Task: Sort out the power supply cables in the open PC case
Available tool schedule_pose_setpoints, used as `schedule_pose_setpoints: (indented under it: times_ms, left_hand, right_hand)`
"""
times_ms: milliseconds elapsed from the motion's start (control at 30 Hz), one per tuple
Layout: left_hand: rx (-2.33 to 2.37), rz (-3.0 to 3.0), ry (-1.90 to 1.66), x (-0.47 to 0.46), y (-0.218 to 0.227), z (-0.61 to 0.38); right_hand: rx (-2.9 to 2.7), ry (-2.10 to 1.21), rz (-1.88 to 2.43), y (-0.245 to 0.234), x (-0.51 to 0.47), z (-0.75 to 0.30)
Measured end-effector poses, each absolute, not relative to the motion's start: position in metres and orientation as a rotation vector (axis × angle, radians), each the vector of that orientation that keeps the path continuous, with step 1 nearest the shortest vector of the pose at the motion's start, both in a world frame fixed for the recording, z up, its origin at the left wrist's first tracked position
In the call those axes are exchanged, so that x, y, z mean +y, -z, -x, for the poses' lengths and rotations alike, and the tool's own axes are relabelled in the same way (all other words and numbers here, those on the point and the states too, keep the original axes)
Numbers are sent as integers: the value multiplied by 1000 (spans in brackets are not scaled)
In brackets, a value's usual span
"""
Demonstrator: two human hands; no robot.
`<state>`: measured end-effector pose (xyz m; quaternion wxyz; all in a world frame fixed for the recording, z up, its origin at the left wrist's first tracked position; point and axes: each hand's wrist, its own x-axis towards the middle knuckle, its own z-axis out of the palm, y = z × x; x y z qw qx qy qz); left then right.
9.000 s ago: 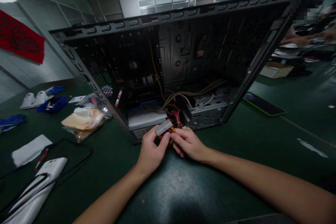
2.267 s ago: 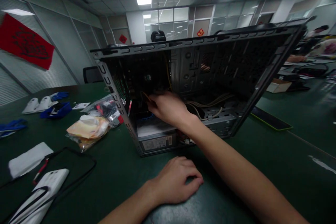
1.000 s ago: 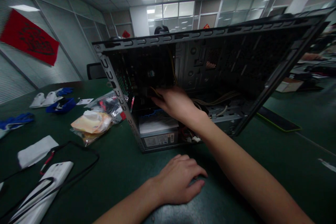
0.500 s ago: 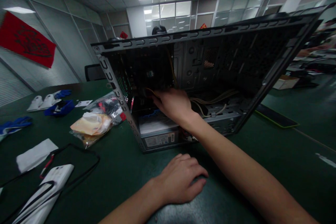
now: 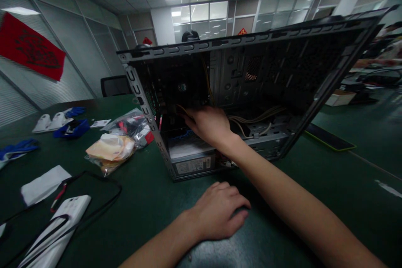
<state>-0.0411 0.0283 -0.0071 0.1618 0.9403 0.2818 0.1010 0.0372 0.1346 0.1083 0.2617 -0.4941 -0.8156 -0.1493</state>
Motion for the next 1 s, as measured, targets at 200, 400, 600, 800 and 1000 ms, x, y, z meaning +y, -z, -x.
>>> schedule_pose_setpoints:
  times_ms: [200,400,600,800,1000]
  left_hand:
    - [809,-2675,-291,29,7,41]
    - [810,-2670,-263,28,5,40]
    - [835,-2678,-248,26,4,40]
    - [854,-2622,-272,25,0,39]
    - [871,-2502,-312,26,1,38]
  right_hand:
    - [-2191,403,1362,-106,134,-36]
    - [-2174,427,1374,-107,134,-34]
    - [-2281,417,1350,-117,133,-29]
    - [-2293,354,1311,-120,140,-34]
    - [-2278,348,1248,-122,140,-40]
